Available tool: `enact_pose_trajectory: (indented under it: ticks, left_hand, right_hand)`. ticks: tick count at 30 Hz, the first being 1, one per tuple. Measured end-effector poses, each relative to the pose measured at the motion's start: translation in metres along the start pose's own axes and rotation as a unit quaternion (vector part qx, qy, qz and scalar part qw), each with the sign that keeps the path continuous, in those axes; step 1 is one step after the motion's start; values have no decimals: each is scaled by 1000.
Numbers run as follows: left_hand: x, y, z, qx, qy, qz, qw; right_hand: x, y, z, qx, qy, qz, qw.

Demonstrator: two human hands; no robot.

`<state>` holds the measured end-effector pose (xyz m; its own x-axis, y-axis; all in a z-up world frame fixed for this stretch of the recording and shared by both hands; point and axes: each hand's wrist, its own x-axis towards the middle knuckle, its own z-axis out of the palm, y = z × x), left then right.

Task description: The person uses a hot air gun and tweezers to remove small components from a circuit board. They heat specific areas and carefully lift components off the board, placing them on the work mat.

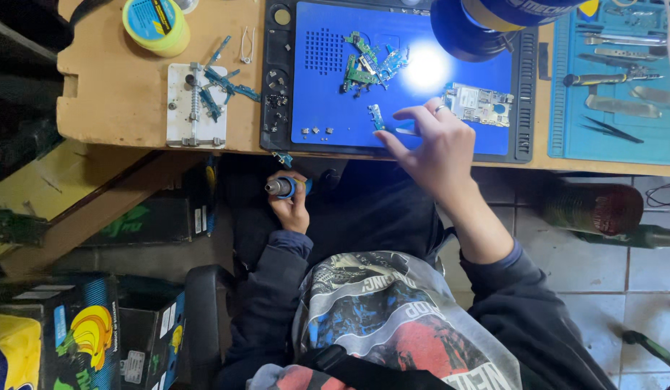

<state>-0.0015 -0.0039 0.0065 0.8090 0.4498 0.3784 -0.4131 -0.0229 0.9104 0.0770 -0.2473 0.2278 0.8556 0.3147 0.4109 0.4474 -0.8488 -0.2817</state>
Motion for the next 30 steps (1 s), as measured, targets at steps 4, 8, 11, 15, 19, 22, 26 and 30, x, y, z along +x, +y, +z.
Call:
enact_pose_trajectory:
  ticks: [4, 8, 11, 15, 19, 22, 26, 30]
  left_hand:
    - [-1, -1, -1, -4, 7, -4, 1000]
    - [0, 2, 2, 3, 10, 2, 1000]
    - [1, 7, 1, 8, 11, -2, 1000]
    - [0, 6, 1, 19, 14, 4, 1000]
    - [0, 8, 2, 42, 19, 9, 999]
    - [0, 7, 3, 36, 20, 6, 999]
    - [-1, 6, 1, 42, 16, 7, 999]
    - [-3, 4, 1, 36, 22, 0, 999]
  right_hand:
    - [1, -10, 14, 42, 29, 31, 998]
    - [-1, -9, 7, 44, 8, 36, 998]
    - [-6, -6, 2, 30, -23, 21, 999]
    - [-14, -1, -3, 29, -70, -6, 997]
    - [-20, 4, -4, 78, -94, -22, 992]
    - [-21, 2, -5, 68, -97, -28, 993]
    - [-17, -7, -9, 68, -97, -47, 992]
    - [-18, -27, -13, 93, -119, -78, 985]
